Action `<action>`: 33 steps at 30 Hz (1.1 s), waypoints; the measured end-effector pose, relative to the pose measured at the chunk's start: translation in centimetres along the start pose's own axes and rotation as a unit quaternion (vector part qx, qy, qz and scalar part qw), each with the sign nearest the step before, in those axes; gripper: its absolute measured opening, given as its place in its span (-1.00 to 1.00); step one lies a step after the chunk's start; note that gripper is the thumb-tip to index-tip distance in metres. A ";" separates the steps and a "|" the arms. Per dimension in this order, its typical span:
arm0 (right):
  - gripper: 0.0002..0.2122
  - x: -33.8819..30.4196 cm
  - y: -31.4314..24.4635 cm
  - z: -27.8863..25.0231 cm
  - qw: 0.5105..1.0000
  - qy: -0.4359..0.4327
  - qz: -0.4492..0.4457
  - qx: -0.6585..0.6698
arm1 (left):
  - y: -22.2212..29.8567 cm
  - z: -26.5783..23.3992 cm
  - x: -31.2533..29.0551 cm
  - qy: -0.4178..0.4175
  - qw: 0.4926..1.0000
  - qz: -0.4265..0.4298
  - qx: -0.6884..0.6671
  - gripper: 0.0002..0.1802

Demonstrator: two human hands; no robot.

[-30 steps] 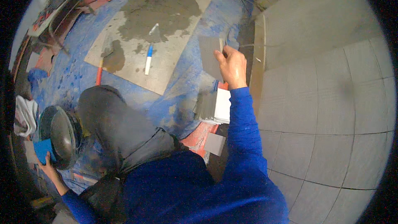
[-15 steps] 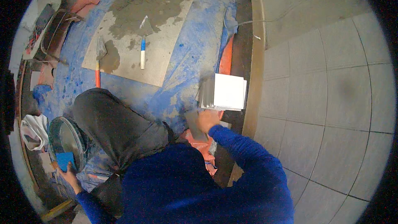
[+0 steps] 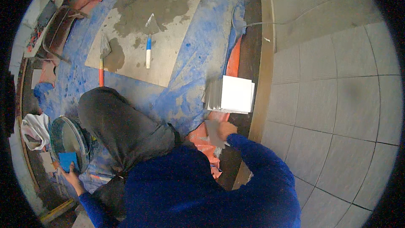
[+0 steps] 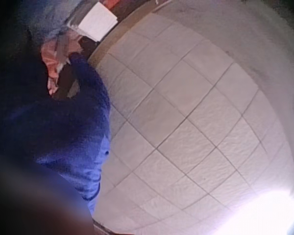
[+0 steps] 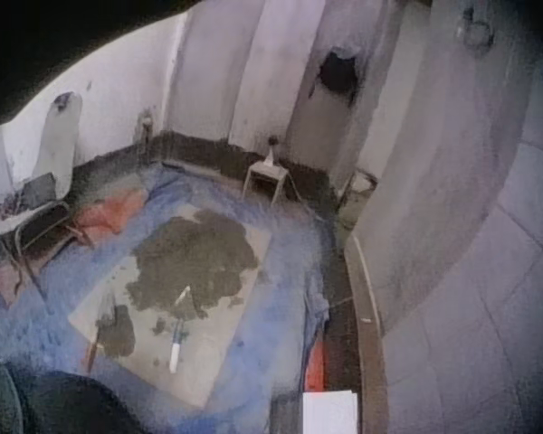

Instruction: The person cleans a square ceramic tile by scrubbing it with a blue sponge in a bucket of water. They then rinse a trowel and a notched trowel in the same bucket. Finally, they place the cleaned tile on the floor next to a wall.

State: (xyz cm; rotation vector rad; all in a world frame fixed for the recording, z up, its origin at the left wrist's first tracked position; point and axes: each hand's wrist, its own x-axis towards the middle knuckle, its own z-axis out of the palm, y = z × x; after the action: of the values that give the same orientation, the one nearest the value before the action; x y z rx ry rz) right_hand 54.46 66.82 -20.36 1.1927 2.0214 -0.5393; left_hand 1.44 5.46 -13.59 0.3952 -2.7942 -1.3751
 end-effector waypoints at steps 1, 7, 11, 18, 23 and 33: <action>-0.60 -0.4 -1.7 -0.8 0.997 0.045 -0.054 0.011 | -0.1 0.1 0.0 -0.004 0.999 0.032 -0.006 -0.05; -0.80 5.1 -10.3 -10.0 0.974 0.222 -0.042 0.012 | -0.3 0.5 -0.5 -0.020 0.998 0.057 -0.010 -0.06; -0.72 11.0 -11.5 -14.5 0.988 0.136 0.059 0.032 | -0.6 0.5 -0.5 -0.020 0.998 0.055 -0.002 -0.07; -0.70 15.5 -9.6 -9.9 0.992 0.094 0.080 0.029 | 0.2 0.8 -1.8 -0.014 0.991 0.136 0.008 -0.01; -0.73 17.4 -7.7 -5.6 0.973 0.178 0.131 0.067 | 1.8 2.3 -1.6 0.007 0.990 0.135 0.028 0.00; -0.66 16.0 -9.7 -4.8 0.959 0.244 0.147 0.003 | 1.6 4.7 4.7 -0.050 0.969 0.088 0.226 0.06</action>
State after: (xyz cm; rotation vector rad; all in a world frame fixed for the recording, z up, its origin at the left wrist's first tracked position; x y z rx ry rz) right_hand 39.13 74.47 -29.30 1.7227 2.1743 -0.1050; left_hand -4.00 9.02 -15.77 0.0713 -3.1224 -0.7351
